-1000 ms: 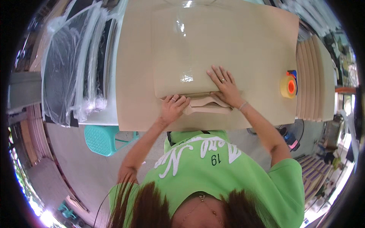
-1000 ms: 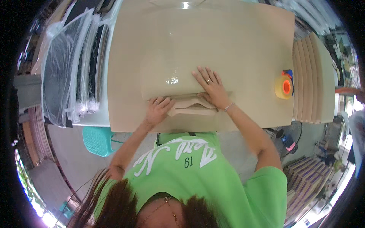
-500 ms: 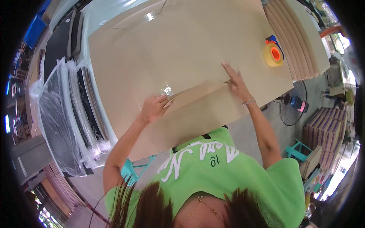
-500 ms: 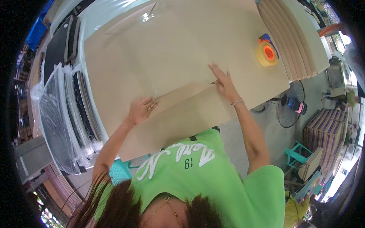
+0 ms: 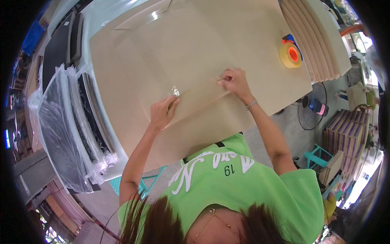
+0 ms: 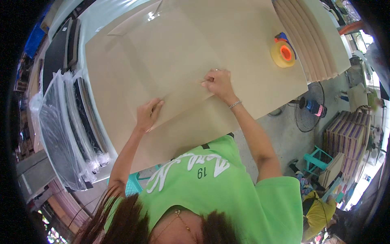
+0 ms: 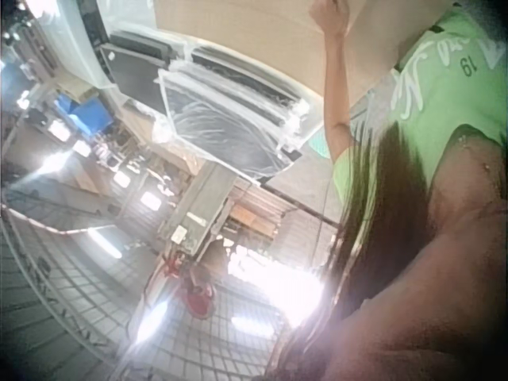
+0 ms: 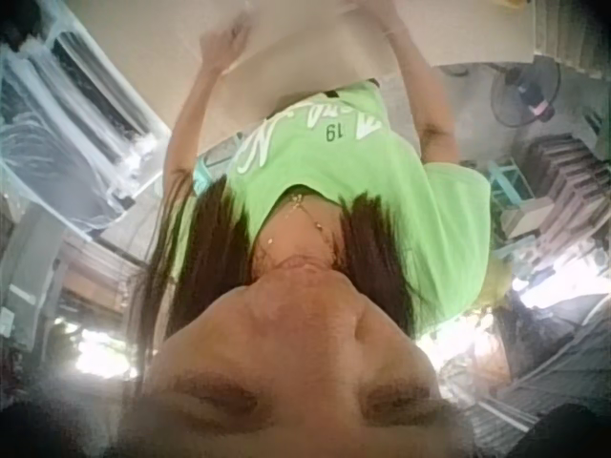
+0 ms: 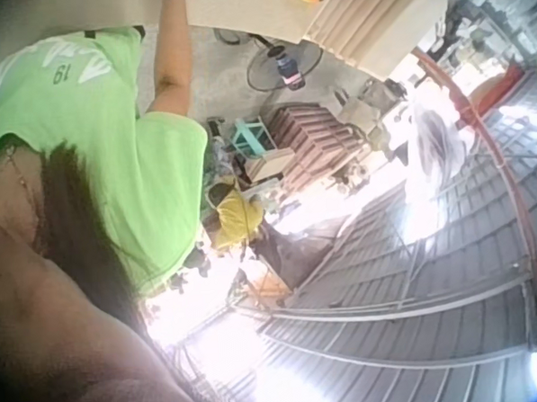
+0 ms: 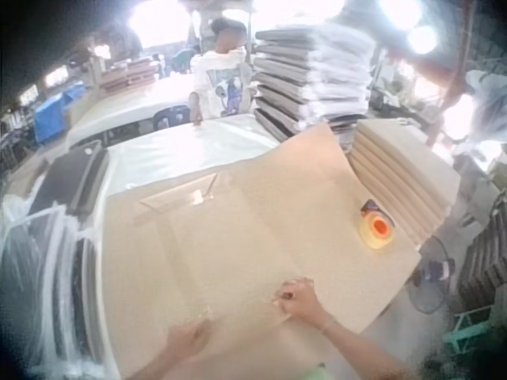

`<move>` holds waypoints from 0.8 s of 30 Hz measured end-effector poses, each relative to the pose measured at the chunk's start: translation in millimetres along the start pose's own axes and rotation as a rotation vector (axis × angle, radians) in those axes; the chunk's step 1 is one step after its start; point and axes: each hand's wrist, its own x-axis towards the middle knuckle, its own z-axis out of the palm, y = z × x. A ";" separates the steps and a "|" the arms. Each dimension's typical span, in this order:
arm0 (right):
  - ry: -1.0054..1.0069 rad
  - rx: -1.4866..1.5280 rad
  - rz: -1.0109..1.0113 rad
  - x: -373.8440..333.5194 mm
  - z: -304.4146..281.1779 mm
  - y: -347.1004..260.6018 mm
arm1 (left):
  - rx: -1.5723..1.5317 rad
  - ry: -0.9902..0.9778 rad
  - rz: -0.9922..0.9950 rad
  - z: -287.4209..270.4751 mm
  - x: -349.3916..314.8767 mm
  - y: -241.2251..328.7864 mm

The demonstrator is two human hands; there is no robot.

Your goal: The person packages framed items by placing each one on a sheet of brown paper, folding the paper over the item, and securing it with packing tape from a tape dispenser.

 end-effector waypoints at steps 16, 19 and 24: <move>0.018 -0.383 -0.675 -14.9 -55.1 82.8 | -0.056 0.122 -0.010 12.3 -7.7 -6.3; 0.061 -0.395 -0.769 -21.3 -48.4 85.8 | -0.080 0.106 -0.033 7.4 -8.6 -5.0; -0.067 -0.169 -0.614 -6.9 -39.9 54.1 | -0.042 0.130 0.004 4.2 -6.8 -2.7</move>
